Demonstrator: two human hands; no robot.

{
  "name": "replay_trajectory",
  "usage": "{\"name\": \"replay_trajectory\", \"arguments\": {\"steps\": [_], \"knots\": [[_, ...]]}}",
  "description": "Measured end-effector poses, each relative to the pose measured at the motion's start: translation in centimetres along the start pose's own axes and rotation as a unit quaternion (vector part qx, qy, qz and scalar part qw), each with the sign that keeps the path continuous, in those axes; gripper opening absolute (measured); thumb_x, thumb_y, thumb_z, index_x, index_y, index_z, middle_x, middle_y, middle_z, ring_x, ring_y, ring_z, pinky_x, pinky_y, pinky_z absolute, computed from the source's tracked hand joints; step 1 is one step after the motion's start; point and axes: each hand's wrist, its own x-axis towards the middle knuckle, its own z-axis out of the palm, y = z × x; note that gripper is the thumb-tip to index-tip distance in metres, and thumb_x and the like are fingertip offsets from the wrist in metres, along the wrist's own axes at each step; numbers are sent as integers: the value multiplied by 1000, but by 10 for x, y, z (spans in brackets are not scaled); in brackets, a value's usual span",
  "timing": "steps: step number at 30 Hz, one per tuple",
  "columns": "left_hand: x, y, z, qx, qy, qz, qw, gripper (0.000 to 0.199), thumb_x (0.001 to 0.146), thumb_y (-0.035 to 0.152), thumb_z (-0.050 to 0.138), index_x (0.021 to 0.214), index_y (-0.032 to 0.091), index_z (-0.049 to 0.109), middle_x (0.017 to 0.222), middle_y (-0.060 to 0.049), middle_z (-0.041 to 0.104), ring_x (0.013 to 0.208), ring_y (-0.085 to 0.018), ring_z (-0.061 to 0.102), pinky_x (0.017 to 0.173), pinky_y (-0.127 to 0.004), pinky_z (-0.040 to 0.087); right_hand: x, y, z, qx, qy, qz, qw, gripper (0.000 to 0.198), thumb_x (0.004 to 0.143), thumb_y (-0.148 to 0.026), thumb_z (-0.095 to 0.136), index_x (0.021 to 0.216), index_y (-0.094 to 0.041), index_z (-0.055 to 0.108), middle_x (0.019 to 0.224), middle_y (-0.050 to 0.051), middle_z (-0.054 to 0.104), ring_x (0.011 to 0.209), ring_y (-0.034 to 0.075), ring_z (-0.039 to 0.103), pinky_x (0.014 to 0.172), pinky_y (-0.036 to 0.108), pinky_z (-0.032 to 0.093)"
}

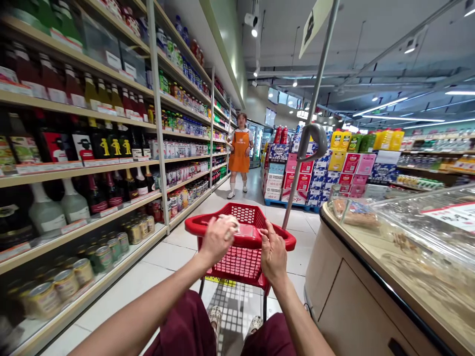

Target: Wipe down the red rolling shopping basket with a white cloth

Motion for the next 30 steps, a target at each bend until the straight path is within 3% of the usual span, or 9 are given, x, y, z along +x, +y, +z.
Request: {"name": "replay_trajectory", "arguments": {"steps": [2, 5, 8, 11, 14, 17, 23, 28, 30], "knots": [[6, 20, 12, -13, -19, 47, 999, 24, 81, 34, 45, 99, 22, 54, 106, -5, 60, 104, -19, 50, 96, -40, 34, -1, 2, -1, 6, -3, 5, 1000, 47, 87, -40, 23, 127, -20, 39, 103, 6, 63, 98, 22, 54, 85, 41, 39], [9, 28, 18, -5, -23, 69, 997, 24, 82, 37, 44, 98, 22, 55, 108, -5, 59, 105, -20, 50, 101, -46, 26, -3, 6, -6, 20, -24, 9, 999, 48, 87, -41, 24, 128, -20, 36, 101, 5, 64, 99, 22, 53, 84, 40, 40], [4, 5, 6, 10, -10, 17, 1000, 20, 85, 27, 38, 95, 24, 55, 106, -2, 61, 102, -18, 52, 104, -51, 17, -4, 7, -7, 20, -20, -2, 1000, 47, 87, -41, 24, 126, -20, 39, 101, 5, 64, 102, 22, 51, 87, 42, 37], [2, -1, 1, 23, 11, -41, 999, 19, 83, 24, 40, 94, 22, 55, 104, -3, 61, 101, -19, 52, 103, -50, 21, -5, 7, -5, 13, 6, -4, 1000, 48, 87, -40, 24, 127, -19, 38, 102, 5, 64, 101, 22, 50, 89, 42, 35], [7, 25, 13, 0, -18, 33, 999, 20, 81, 25, 43, 98, 22, 54, 107, -4, 60, 106, -19, 50, 100, -42, 29, -5, 9, -5, 6, 8, -5, 1000, 50, 87, -41, 25, 130, -18, 34, 103, 6, 63, 99, 21, 50, 86, 40, 37], [9, 40, 18, -11, -40, 78, 996, 24, 81, 29, 45, 103, 21, 53, 112, -6, 58, 108, -19, 49, 103, -43, 25, -7, 13, -7, 1, 2, -20, 1000, 50, 87, -42, 26, 130, -18, 34, 105, 6, 62, 97, 21, 52, 84, 39, 39], [-2, 14, -1, 29, -5, -27, 999, 22, 85, 26, 37, 99, 21, 54, 112, -5, 59, 107, -19, 51, 104, -51, 15, -10, 9, -9, 1, 29, -36, 999, 47, 87, -38, 26, 129, -19, 36, 104, 6, 62, 100, 22, 49, 88, 42, 36], [-1, 29, 8, 9, -34, 70, 997, 26, 82, 31, 45, 105, 22, 51, 114, -5, 57, 109, -19, 49, 105, -45, 19, -8, 12, -11, 8, 20, -23, 1000, 48, 87, -39, 28, 129, -18, 36, 104, 6, 61, 100, 21, 49, 88, 40, 36], [-3, 21, 2, 12, -26, 54, 998, 24, 84, 29, 42, 105, 22, 51, 113, -4, 58, 108, -19, 49, 106, -49, 14, -8, 13, -11, 3, 17, -25, 1000, 48, 87, -40, 28, 128, -18, 37, 105, 7, 61, 101, 21, 48, 89, 40, 36]]}}
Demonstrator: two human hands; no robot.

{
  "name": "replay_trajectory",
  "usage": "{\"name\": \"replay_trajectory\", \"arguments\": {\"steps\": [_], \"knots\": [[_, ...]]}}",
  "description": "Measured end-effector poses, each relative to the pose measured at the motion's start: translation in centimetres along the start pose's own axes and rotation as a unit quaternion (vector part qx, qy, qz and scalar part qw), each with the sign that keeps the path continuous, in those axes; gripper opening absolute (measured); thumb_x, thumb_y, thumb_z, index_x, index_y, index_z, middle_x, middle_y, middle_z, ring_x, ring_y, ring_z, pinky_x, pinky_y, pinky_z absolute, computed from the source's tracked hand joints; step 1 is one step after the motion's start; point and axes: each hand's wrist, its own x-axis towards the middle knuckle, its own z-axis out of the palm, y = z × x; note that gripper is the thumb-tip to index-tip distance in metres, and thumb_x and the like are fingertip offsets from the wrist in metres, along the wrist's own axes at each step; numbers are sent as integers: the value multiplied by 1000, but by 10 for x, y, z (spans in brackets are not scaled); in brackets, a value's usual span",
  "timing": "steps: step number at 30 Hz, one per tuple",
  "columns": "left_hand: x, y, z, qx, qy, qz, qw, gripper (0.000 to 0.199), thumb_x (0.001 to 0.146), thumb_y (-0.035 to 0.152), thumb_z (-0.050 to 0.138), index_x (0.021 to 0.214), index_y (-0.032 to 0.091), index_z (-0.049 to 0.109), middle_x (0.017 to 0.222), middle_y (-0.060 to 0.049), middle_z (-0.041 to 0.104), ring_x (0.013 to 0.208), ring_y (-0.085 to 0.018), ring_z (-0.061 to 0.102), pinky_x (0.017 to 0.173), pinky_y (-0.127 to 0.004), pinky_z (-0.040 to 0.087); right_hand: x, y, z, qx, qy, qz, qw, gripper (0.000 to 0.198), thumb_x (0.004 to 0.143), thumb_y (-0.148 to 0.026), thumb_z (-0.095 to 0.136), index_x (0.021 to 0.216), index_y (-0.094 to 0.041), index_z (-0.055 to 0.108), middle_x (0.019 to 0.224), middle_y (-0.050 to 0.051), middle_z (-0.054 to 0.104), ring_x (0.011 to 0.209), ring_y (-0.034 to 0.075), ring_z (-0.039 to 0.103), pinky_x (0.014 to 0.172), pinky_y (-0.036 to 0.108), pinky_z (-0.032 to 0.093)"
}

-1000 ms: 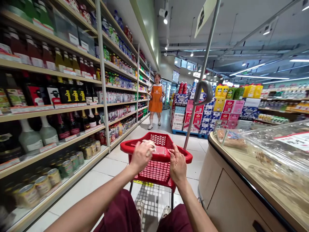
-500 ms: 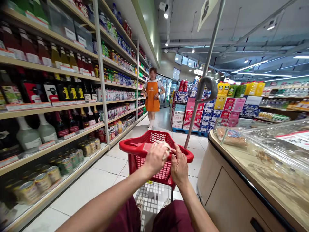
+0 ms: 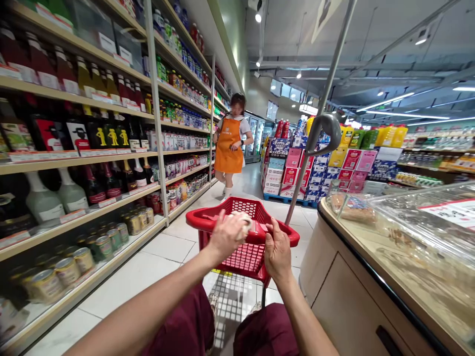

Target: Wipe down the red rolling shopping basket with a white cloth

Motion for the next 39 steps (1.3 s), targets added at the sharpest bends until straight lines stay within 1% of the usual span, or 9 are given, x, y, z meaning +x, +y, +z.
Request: {"name": "replay_trajectory", "arguments": {"steps": [4, 10, 15, 18, 21, 27, 33, 36, 39], "knots": [[-3, -11, -7, 17, 24, -67, 997, 28, 88, 25, 30, 102, 15, 52, 109, -9, 59, 106, -22, 51, 104, -54, 14, 0, -2, 4, -21, 10, -8, 1000, 47, 87, -40, 27, 126, -18, 40, 105, 7, 62, 97, 22, 50, 88, 42, 35], [1, 2, 5, -14, -7, 17, 1000, 25, 83, 29, 43, 105, 21, 52, 117, -6, 56, 111, -20, 48, 104, -46, 20, -1, 1, 0, -15, 8, -13, 1000, 46, 87, -39, 26, 127, -18, 39, 104, 6, 62, 100, 21, 50, 87, 41, 37], [-4, -16, -4, 1, 32, -94, 995, 25, 87, 26, 32, 99, 21, 54, 110, -5, 60, 107, -19, 50, 102, -50, 21, -1, -1, 2, -37, 13, -21, 999, 45, 87, -38, 25, 125, -19, 42, 103, 6, 62, 96, 21, 50, 88, 42, 36], [3, 2, 6, -19, 11, -11, 1000, 24, 84, 25, 38, 101, 20, 54, 113, -6, 58, 109, -18, 48, 101, -41, 28, 0, -1, 3, -47, 8, -20, 999, 46, 87, -38, 25, 125, -18, 42, 103, 7, 62, 94, 21, 51, 87, 42, 35], [1, 5, 9, -29, -1, 36, 999, 26, 82, 27, 43, 106, 21, 52, 117, -6, 56, 112, -19, 47, 103, -43, 23, 0, 1, 0, -41, 2, -28, 999, 46, 88, -38, 25, 126, -17, 40, 104, 7, 62, 97, 21, 50, 88, 41, 35], [-12, -29, -6, -9, 57, -86, 995, 26, 86, 24, 33, 101, 19, 54, 109, -6, 60, 108, -19, 50, 103, -50, 20, -1, -1, 2, -52, 6, -43, 998, 46, 88, -37, 24, 124, -17, 43, 101, 7, 63, 91, 21, 52, 87, 44, 34], [-4, -3, 5, -42, 7, 46, 998, 26, 80, 23, 45, 105, 23, 53, 118, -4, 56, 113, -18, 46, 104, -44, 23, -3, 2, -1, -51, -1, -51, 997, 44, 87, -36, 25, 125, -19, 42, 102, 7, 62, 94, 22, 52, 87, 44, 35], [-12, -24, -7, -31, 21, -25, 999, 25, 85, 22, 36, 104, 23, 52, 113, -4, 59, 109, -16, 49, 105, -49, 17, -4, 5, -1, -48, 6, -53, 997, 43, 88, -34, 25, 124, -19, 43, 103, 6, 62, 97, 22, 51, 88, 44, 35], [-16, -34, -14, -16, 39, -87, 995, 25, 86, 23, 34, 100, 21, 54, 109, -5, 61, 106, -17, 52, 102, -48, 24, -3, 1, 1, -50, 8, -55, 997, 42, 88, -34, 25, 121, -18, 46, 102, 7, 63, 93, 20, 53, 88, 43, 35]]}}
